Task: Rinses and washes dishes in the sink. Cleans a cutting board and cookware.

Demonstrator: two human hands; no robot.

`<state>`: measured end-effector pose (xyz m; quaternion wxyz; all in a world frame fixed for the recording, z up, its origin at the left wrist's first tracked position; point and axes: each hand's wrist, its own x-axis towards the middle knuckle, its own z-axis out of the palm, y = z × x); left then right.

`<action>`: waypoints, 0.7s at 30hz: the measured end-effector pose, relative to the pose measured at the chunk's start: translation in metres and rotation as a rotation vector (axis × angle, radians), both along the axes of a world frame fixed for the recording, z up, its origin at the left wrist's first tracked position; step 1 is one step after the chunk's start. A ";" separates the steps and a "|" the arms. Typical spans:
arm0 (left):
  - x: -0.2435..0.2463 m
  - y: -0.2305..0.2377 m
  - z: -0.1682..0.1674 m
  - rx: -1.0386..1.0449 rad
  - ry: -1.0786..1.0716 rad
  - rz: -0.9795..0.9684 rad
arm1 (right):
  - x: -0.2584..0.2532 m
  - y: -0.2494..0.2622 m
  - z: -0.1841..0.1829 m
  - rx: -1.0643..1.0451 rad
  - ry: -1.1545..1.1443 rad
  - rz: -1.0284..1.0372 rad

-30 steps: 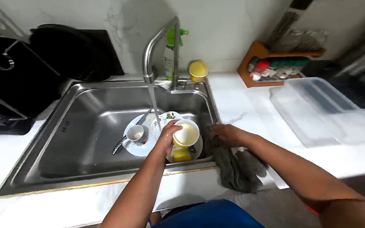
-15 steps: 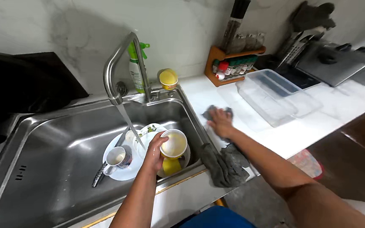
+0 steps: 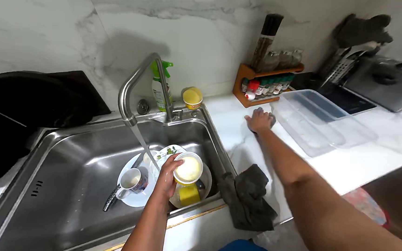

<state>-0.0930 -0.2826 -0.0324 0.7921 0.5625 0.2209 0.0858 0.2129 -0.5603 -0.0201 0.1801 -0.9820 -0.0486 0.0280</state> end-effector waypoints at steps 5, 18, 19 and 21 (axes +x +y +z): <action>0.003 -0.002 -0.001 0.021 0.018 -0.001 | -0.060 0.068 -0.024 0.238 -0.156 0.669; 0.004 -0.013 0.001 -0.051 0.044 -0.084 | -0.228 -0.176 -0.019 0.124 -0.113 0.047; 0.004 -0.012 0.002 -0.063 0.044 -0.080 | -0.231 -0.155 -0.024 0.091 -0.151 0.045; 0.003 -0.010 0.001 -0.081 0.043 -0.059 | -0.228 -0.098 -0.020 0.084 -0.155 0.146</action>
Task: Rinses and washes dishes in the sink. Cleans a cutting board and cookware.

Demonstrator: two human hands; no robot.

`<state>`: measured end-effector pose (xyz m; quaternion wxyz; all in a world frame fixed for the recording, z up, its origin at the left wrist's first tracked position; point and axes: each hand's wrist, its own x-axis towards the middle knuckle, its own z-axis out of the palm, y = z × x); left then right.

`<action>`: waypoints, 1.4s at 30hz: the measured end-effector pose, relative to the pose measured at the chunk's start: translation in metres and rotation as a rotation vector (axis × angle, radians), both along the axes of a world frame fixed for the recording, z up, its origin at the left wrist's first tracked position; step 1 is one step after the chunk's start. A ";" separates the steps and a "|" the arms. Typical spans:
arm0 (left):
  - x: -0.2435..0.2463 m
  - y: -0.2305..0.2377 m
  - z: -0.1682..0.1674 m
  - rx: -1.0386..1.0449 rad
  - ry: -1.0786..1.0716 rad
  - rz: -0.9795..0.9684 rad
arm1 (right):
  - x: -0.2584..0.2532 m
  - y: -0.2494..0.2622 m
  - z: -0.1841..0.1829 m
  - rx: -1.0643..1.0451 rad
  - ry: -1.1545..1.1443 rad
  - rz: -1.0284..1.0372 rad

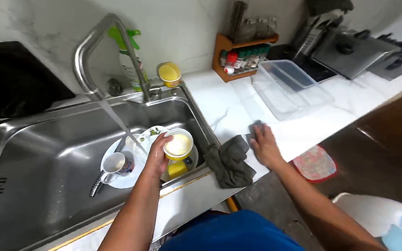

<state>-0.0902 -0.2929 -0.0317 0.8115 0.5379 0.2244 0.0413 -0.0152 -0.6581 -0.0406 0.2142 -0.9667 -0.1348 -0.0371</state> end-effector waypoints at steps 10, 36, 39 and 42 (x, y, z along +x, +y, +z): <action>-0.006 0.010 -0.008 0.120 0.034 -0.027 | 0.204 0.201 0.007 -0.129 0.125 0.582; -0.004 -0.004 0.000 -0.046 -0.042 -0.032 | 0.004 -0.092 0.001 -0.116 -0.139 -0.232; -0.004 -0.001 0.002 -0.025 -0.033 -0.021 | 0.009 -0.039 0.014 -0.123 -0.015 -0.222; -0.002 0.000 -0.001 -0.018 -0.025 -0.015 | 0.003 0.054 0.012 -0.079 -0.055 0.153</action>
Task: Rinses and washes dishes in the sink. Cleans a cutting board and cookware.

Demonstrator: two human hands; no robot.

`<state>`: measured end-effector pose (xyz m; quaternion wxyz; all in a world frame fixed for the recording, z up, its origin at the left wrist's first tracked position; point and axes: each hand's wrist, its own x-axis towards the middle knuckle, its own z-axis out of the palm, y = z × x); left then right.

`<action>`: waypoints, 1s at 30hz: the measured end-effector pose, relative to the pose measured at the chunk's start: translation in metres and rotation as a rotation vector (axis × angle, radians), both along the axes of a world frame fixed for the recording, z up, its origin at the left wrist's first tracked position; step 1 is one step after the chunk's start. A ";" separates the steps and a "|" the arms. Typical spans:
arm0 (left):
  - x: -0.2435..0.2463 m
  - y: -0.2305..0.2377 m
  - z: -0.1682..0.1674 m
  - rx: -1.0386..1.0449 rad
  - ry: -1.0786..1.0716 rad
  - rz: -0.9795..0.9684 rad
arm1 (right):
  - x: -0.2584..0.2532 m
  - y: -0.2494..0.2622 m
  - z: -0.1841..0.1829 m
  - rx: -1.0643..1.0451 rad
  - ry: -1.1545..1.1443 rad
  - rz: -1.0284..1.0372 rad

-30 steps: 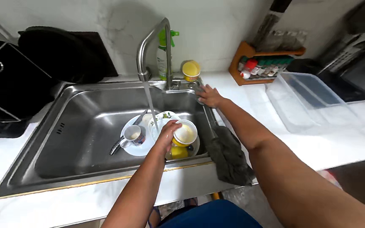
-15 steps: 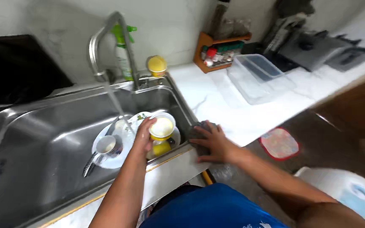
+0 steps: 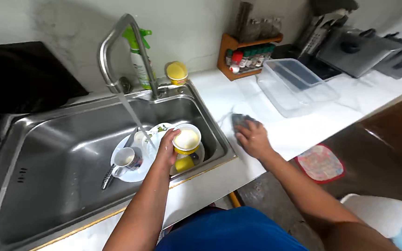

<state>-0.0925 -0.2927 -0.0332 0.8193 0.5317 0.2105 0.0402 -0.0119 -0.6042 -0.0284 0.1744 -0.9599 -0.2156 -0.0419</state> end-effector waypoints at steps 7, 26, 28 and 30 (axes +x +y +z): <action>-0.006 0.003 0.002 0.088 -0.008 -0.006 | 0.126 0.130 0.005 -0.040 0.007 0.181; 0.059 -0.108 0.034 0.236 0.039 -0.104 | 0.006 -0.082 0.057 -0.002 -0.110 0.131; 0.062 -0.091 0.029 0.305 0.029 -0.076 | -0.008 -0.055 0.065 0.142 -0.187 0.187; 0.048 -0.049 0.026 0.289 0.014 0.052 | -0.028 -0.011 0.069 0.248 -0.130 0.352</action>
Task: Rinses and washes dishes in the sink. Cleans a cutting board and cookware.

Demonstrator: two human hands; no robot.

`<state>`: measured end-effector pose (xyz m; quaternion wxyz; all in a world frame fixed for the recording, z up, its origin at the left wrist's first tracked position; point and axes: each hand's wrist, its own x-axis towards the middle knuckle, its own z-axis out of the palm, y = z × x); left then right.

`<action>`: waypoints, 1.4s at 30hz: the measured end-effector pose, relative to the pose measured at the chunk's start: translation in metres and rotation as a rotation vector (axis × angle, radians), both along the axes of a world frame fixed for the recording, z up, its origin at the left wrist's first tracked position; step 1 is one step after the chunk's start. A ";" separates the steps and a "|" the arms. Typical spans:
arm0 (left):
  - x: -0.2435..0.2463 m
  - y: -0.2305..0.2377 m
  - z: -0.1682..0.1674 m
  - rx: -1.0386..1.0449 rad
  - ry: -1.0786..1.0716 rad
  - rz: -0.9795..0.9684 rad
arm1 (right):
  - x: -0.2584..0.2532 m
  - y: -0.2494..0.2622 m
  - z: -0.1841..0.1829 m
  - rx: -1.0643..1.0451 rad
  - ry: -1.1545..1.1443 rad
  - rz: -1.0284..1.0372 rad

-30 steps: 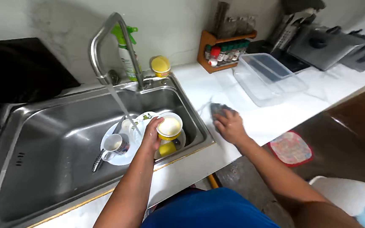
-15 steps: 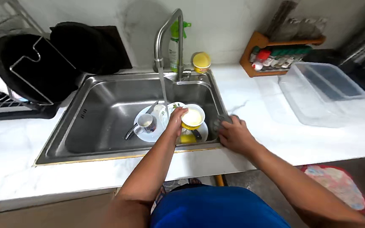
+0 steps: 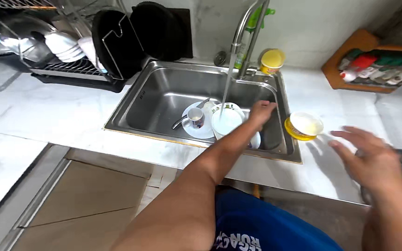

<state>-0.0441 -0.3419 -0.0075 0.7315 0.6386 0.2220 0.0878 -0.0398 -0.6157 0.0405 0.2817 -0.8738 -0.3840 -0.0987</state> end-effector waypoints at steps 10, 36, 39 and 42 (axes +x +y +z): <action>-0.076 0.139 -0.027 0.060 0.172 0.189 | 0.003 0.254 -0.107 -1.140 0.450 0.392; -0.078 0.130 -0.040 0.286 0.212 0.231 | -0.021 0.347 -0.076 0.763 1.500 -0.032; -0.087 0.123 -0.026 0.534 0.413 0.143 | -0.014 0.333 -0.079 0.758 1.471 0.149; -0.084 0.126 -0.027 0.385 0.375 0.196 | -0.004 0.326 -0.081 0.634 1.334 0.188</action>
